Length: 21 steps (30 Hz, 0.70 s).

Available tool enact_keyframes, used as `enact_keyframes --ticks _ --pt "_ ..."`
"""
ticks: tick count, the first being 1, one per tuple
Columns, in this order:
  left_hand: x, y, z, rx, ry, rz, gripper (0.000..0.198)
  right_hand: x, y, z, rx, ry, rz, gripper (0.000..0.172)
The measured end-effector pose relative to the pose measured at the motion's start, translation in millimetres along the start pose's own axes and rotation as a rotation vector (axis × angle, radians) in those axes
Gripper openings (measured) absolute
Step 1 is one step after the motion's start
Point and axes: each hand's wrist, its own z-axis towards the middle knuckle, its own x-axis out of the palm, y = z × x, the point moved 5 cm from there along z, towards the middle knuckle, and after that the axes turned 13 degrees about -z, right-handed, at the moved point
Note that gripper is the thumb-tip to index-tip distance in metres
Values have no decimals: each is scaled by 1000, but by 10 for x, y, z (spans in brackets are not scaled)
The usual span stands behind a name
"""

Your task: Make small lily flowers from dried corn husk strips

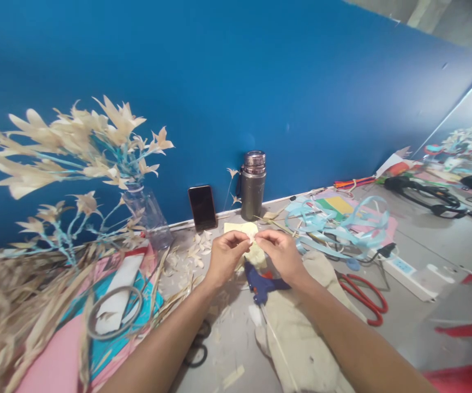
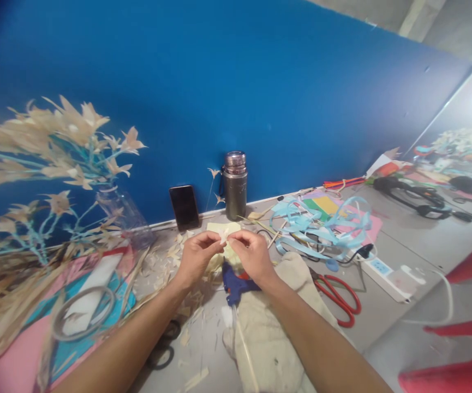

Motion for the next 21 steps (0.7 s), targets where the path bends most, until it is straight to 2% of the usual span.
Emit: enact_keyframes --ticks 5,11,15,17,21 --pt "-14 -14 1 31 8 45 11 -17 -24 18 30 -15 40 14" --pt "-2 17 -3 41 34 47 10 -72 -27 53 167 3 149 20" --pt "32 48 -16 9 52 8 12 -84 2 56 159 20 98 18" --pt "51 61 -23 -38 61 -70 21 -84 -7 53 159 0 98 17" --pt "104 68 -42 -173 116 -169 56 -49 -77 50 235 -25 242 18"
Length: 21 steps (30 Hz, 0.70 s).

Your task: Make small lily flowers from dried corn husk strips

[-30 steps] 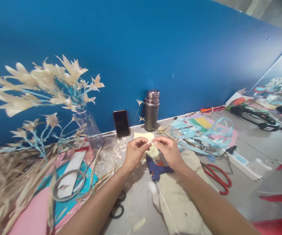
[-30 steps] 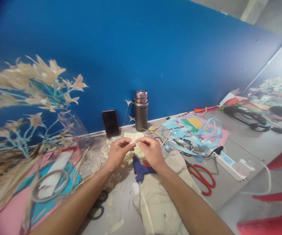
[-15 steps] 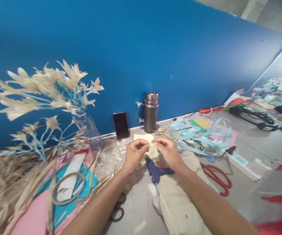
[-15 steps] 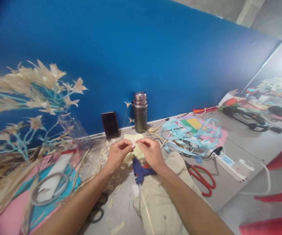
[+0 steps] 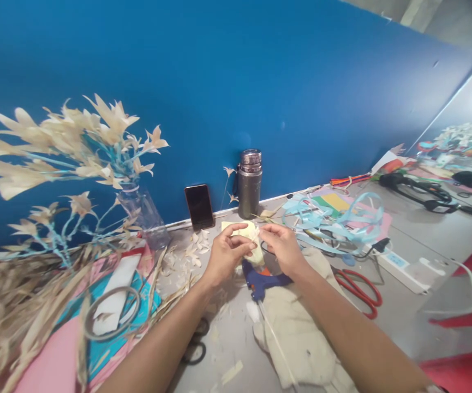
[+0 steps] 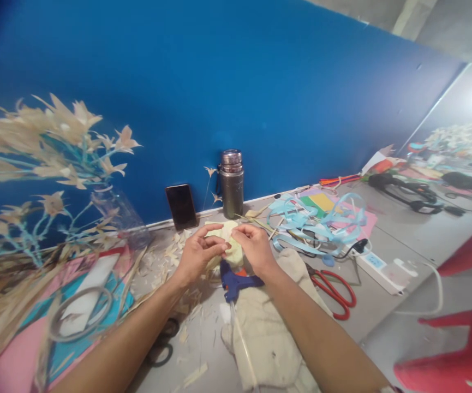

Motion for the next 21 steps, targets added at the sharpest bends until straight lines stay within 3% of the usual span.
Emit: enact_keyframes --ticks 3,7,11,18,21 --pt "-1 11 2 -54 18 -18 58 20 -75 23 103 6 204 18" --pt "-93 48 27 -31 -65 -107 28 38 -128 54 174 52 378 22" --pt "-152 101 40 -56 -133 -222 32 60 -153 56 216 120 432 26" --pt "-407 68 115 33 -348 -168 43 20 -92 66 228 201 597 23" --pt "-513 -1 152 42 -441 -137 33 -12 -38 74 185 255 689 19"
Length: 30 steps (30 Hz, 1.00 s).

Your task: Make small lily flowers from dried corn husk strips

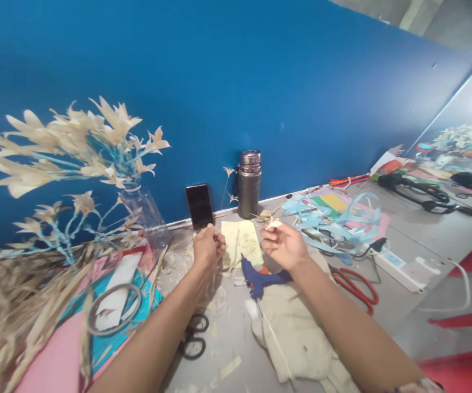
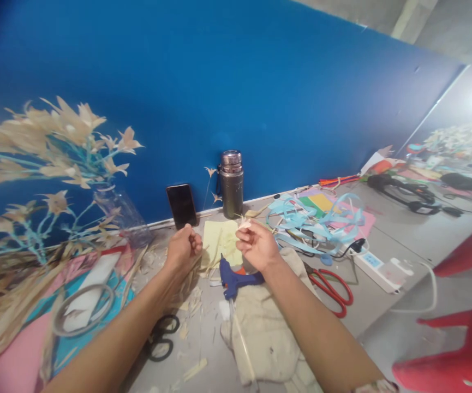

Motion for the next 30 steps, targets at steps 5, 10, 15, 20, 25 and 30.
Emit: enact_keyframes --ticks 5,10,15,20,25,30 --pt "98 -215 -40 -48 39 88 17 29 9 -5 -78 11 -131 23" --pt "154 -422 -272 -58 125 138 2 92 -121 -18 -133 29 -242 19" --pt "20 -559 -744 -83 264 319 17 147 -178 -92 -218 42 -381 18" --pt "-266 -686 -1160 117 218 622 21 318 -169 -249 -282 137 -625 18" --pt "-369 -683 -1297 266 198 679 13 460 -299 -399 -163 198 -685 21" --pt "-451 -574 -1343 49 296 362 22 555 -361 -470 -207 250 -869 18"
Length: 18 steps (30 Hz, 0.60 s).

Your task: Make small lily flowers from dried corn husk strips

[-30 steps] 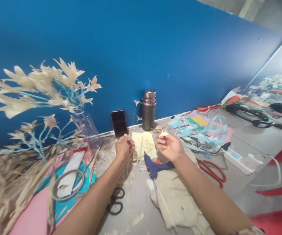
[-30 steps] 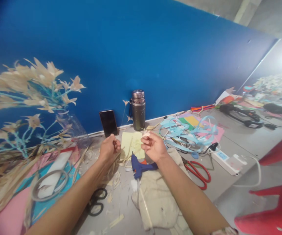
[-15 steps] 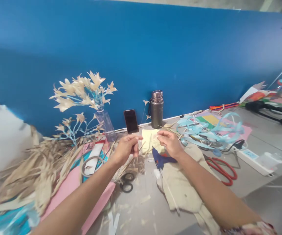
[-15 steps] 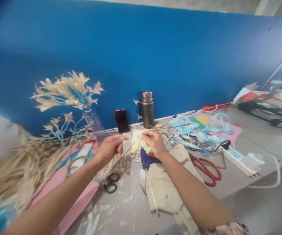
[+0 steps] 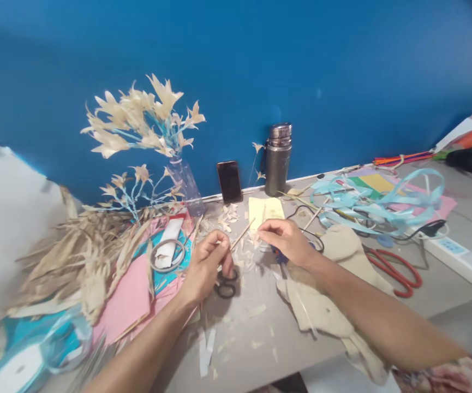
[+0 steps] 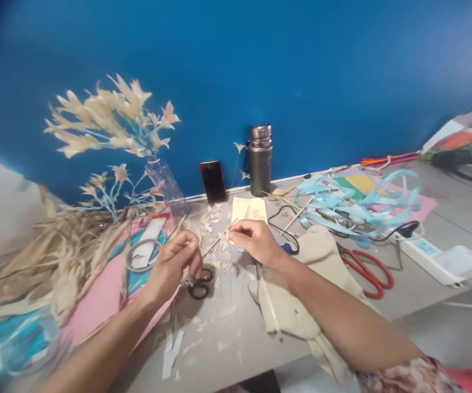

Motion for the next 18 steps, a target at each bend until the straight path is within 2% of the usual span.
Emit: enact_keyframes --ticks 4,7,9,14,18 --pt "-71 139 -32 -190 39 -335 23 44 -4 -10 -47 20 -127 16" --pt "-118 210 -16 -244 37 -432 29 67 -43 -15 -28 53 -156 15" --pt "-147 241 3 -246 16 -422 32 62 -63 -15 -16 63 -157 16" --pt "-213 284 29 -248 -68 -255 24 -1 -60 3 -46 29 -166 15" --pt "-280 292 23 -233 -116 -206 20 -20 -82 26 -21 6 -153 14"
